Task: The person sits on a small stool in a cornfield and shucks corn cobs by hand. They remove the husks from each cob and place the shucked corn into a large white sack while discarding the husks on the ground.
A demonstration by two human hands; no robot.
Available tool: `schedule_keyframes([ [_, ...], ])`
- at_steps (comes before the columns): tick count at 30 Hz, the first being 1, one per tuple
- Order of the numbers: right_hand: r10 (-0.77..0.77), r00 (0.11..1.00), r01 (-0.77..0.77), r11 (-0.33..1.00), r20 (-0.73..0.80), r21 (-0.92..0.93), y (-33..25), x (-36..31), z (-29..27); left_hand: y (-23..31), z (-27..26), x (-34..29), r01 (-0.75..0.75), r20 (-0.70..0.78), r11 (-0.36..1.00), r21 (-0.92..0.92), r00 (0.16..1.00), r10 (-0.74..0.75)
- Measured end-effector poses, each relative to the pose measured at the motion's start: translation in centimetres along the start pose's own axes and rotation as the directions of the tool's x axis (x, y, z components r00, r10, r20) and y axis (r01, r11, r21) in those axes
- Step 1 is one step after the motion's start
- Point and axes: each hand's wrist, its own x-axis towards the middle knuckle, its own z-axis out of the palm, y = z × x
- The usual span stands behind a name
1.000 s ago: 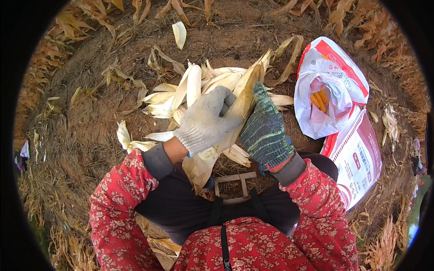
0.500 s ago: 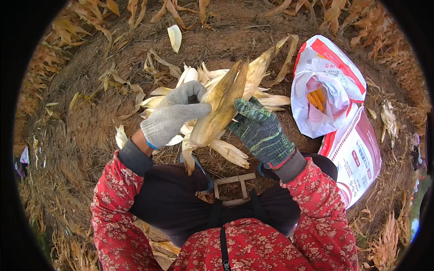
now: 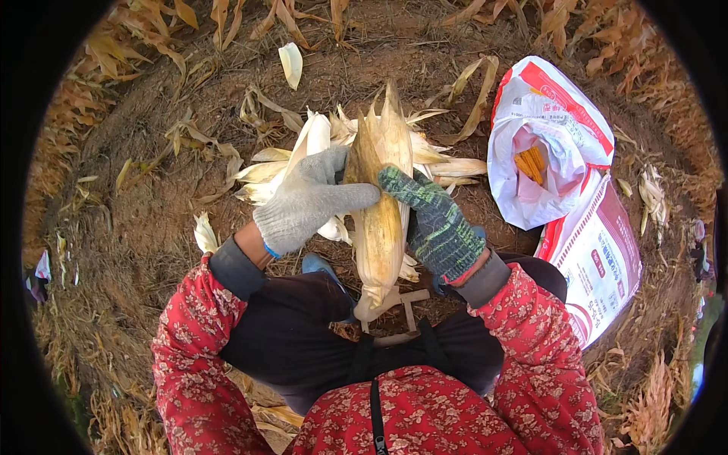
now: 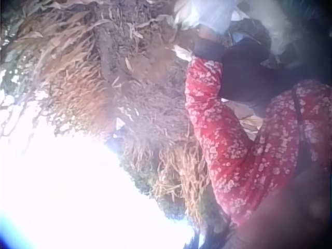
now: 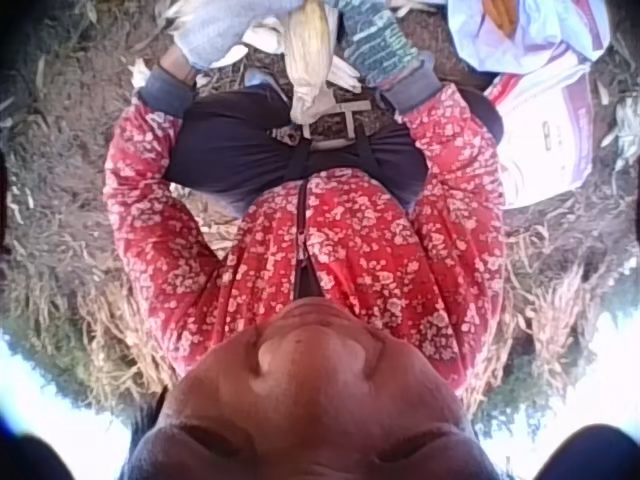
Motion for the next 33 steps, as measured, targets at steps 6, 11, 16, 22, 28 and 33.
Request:
schedule_keyframes([
  [6, 0.041, 0.999, -0.034, 0.975, -0.028, 0.221, -1.0, 0.1, -0.6, -0.4, -0.9, -0.2, -0.116, -0.104, 0.993, -0.010, 0.988, 0.114],
  [11, -0.031, 0.998, 0.044, 0.974, -0.062, 0.221, -2.2, 0.0, -1.1, 0.4, -0.8, -1.3, -0.127, 0.007, 0.956, -0.263, 0.991, 0.134],
  [16, -0.214, 0.971, 0.230, 0.958, -0.106, 0.174, -5.8, 0.2, -2.5, 0.3, -2.1, -3.3, 0.053, 0.257, 0.971, 0.233, 0.960, -0.114],
  [22, -0.243, 0.949, 0.268, 0.957, -0.202, 0.109, -6.7, 0.1, -3.7, -0.6, 0.4, -2.0, -0.242, 0.468, 0.584, 0.775, 0.840, -0.273],
  [28, -0.633, 0.734, 0.492, 0.247, 0.246, -0.835, -5.9, -1.8, -3.5, -4.3, 0.1, -2.9, -0.506, 0.575, 0.291, 0.812, 0.778, -0.251],
  [33, -0.620, 0.784, 0.533, 0.698, -0.031, -0.479, -4.2, -1.0, -1.1, -0.4, 1.5, -1.5, -0.130, 0.166, 0.510, 0.850, 0.986, -0.025],
])
